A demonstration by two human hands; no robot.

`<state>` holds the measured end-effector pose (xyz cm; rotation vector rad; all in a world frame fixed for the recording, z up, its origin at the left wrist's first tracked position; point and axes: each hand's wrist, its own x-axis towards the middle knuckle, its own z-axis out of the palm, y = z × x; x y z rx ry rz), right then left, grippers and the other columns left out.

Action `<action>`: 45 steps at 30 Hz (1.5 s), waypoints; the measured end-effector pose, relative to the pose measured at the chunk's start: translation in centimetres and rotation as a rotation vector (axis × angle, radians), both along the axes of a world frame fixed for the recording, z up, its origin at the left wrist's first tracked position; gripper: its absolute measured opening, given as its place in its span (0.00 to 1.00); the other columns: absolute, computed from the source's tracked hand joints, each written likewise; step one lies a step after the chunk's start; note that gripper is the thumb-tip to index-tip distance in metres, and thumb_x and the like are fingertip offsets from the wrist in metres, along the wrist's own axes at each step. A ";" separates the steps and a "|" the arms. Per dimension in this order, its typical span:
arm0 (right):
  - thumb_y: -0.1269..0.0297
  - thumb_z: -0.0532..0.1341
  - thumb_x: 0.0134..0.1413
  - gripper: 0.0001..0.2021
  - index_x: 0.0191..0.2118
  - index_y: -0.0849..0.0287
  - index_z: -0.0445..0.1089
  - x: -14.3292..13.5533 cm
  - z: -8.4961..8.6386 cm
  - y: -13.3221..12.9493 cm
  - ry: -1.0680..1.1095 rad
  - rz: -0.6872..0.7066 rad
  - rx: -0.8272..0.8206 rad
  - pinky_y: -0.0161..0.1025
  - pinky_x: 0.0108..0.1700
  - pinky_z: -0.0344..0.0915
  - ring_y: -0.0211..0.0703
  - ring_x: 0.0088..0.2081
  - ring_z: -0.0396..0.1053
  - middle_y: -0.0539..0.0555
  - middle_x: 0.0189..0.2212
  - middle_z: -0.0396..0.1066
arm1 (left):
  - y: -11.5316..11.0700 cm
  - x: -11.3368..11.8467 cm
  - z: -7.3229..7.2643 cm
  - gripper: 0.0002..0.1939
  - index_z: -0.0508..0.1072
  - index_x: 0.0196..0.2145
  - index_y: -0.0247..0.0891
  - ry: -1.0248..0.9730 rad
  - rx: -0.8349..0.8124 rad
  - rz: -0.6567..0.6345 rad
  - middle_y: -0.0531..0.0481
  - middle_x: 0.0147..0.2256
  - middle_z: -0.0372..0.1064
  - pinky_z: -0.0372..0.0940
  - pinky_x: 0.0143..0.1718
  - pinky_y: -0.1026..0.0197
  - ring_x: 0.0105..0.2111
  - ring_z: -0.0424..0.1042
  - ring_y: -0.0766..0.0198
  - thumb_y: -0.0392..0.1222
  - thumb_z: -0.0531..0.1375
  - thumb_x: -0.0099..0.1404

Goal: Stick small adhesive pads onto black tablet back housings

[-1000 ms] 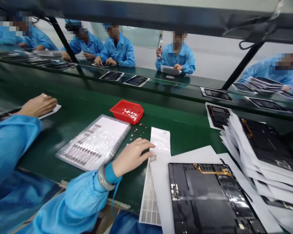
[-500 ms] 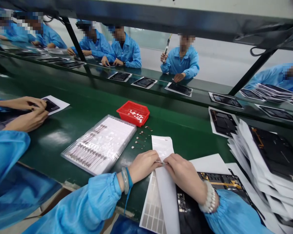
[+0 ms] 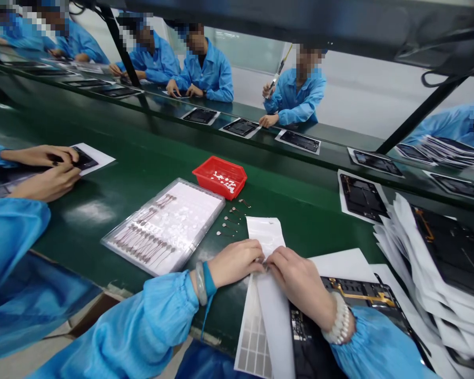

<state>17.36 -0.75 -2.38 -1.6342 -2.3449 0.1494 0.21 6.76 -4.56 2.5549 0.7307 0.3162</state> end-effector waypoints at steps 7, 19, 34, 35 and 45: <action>0.62 0.57 0.55 0.07 0.29 0.56 0.68 3.6 3.6 -5.0 0.622 -0.316 -0.336 0.35 0.33 0.63 0.38 0.30 0.67 0.48 0.27 0.69 | -1.4 -1.2 2.3 0.20 0.66 0.50 0.37 -0.153 0.132 -0.018 0.46 0.46 0.68 0.62 0.45 0.59 0.44 0.68 0.58 0.51 0.58 0.65; 0.62 0.57 0.58 0.10 0.27 0.54 0.69 2.6 -1.2 -11.2 0.560 -0.556 -0.164 0.46 0.44 0.60 0.47 0.40 0.64 0.53 0.31 0.69 | -8.9 2.6 0.2 0.10 0.72 0.36 0.32 -0.189 0.635 -0.554 0.44 0.34 0.68 0.59 0.31 0.59 0.34 0.66 0.60 0.34 0.50 0.68; 0.62 0.58 0.57 0.10 0.26 0.53 0.69 2.1 -1.5 -12.7 0.374 -0.564 -0.177 0.48 0.45 0.58 0.49 0.42 0.61 0.53 0.33 0.68 | -10.2 1.6 -0.5 0.14 0.72 0.43 0.29 -0.221 0.595 -0.446 0.43 0.37 0.71 0.63 0.34 0.58 0.36 0.68 0.61 0.32 0.47 0.69; 0.63 0.57 0.57 0.10 0.25 0.53 0.69 2.0 -1.5 -12.7 0.373 -0.580 -0.175 0.48 0.45 0.57 0.49 0.42 0.60 0.53 0.33 0.67 | -10.3 1.6 -0.6 0.14 0.72 0.42 0.29 -0.222 0.590 -0.444 0.43 0.37 0.71 0.63 0.34 0.58 0.36 0.68 0.61 0.31 0.46 0.69; 0.65 0.57 0.57 0.10 0.24 0.54 0.67 1.5 -1.2 -12.6 0.392 -0.615 -0.173 0.49 0.45 0.55 0.50 0.42 0.59 0.52 0.32 0.66 | -10.4 1.5 -0.9 0.14 0.71 0.43 0.29 -0.226 0.576 -0.440 0.43 0.38 0.71 0.62 0.35 0.58 0.37 0.68 0.60 0.32 0.46 0.70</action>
